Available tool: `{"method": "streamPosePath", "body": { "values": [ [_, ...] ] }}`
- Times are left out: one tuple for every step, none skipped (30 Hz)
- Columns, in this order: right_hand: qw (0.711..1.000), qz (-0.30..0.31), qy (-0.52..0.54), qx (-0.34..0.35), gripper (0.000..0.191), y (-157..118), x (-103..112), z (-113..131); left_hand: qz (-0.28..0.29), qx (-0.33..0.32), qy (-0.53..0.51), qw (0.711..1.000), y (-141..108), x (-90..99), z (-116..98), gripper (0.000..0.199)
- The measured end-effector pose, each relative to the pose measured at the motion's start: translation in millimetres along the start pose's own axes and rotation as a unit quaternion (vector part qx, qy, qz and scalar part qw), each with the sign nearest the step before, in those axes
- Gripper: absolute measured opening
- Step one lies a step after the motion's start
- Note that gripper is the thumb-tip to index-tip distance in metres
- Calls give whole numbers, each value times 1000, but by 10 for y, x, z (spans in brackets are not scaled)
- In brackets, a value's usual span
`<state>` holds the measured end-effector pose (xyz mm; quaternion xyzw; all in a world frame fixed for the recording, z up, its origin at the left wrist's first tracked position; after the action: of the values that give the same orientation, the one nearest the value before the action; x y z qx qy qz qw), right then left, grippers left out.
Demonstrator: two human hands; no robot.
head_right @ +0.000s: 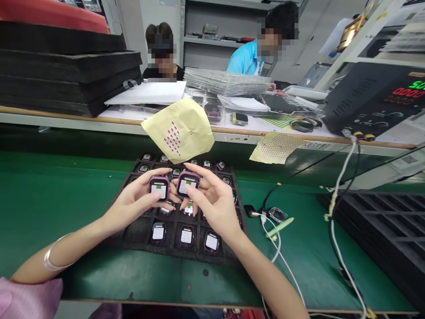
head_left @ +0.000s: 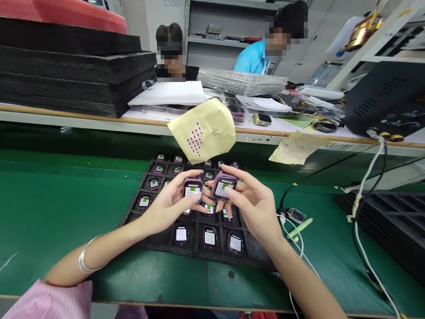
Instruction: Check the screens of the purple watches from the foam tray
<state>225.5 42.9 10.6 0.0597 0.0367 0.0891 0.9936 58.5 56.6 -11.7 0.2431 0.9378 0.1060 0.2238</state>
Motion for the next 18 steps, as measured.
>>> {"method": "streamPosePath", "body": {
  "values": [
    [1000,11,6,-3,41,-3,-3,4,-3,-2,8,1000,6,3,-3,42],
    [1000,21,12,-7,44,-6,-6,10,-7,-4,16,1000,14,7,-5,43],
    [999,29,17,-9,48,-9,-10,16,-10,-6,23,1000,22,14,-7,44],
    [999,37,22,-10,50,-12,-16,22,-13,-10,27,999,31,21,-9,46],
    [999,46,27,-9,52,-14,-24,29,-15,-13,28,999,38,29,-9,47],
    [998,53,29,-8,53,-14,-31,33,-16,-16,25,999,43,36,-9,49],
    [998,56,29,-6,54,-12,-35,35,-16,-19,18,1000,45,41,-9,51],
    [998,54,27,-5,54,-10,-36,34,-14,-21,9,1000,46,44,-9,54],
    [999,47,24,-4,54,-6,-33,33,-11,-21,3,1000,44,45,-8,57],
    [999,40,22,-2,53,-3,-28,30,-8,-19,1,1000,42,44,-7,60],
    [999,33,21,-2,52,0,-22,27,-8,-18,4,1000,40,43,-5,63],
    [999,31,22,-1,52,2,-17,24,-10,-16,10,1000,38,43,-2,65],
    [999,34,24,1,51,4,-13,22,-15,-15,18,1000,38,44,2,65],
    [999,41,27,1,51,6,-9,20,-18,-16,24,999,38,44,6,64],
    [998,47,31,1,51,8,-4,17,-20,-17,27,999,39,45,10,62],
    [998,53,36,-1,50,10,3,13,-21,-18,30,999,41,46,14,61],
    [998,56,41,-2,48,13,10,9,-21,-19,33,999,42,48,18,59],
    [997,56,46,-3,46,16,17,4,-21,-19,35,999,42,52,21,59]
  ]
}}
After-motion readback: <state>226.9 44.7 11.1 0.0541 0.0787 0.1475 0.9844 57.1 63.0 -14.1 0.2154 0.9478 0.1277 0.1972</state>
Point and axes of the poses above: each hand's wrist, its own y-axis towards the middle knuckle, its own x-axis out of the back of the hand, z = x × y, the point moved 4 cm from there along y, towards the middle knuckle, and after that the axes turned 10 degrees about -x, right-handed, at the moved point
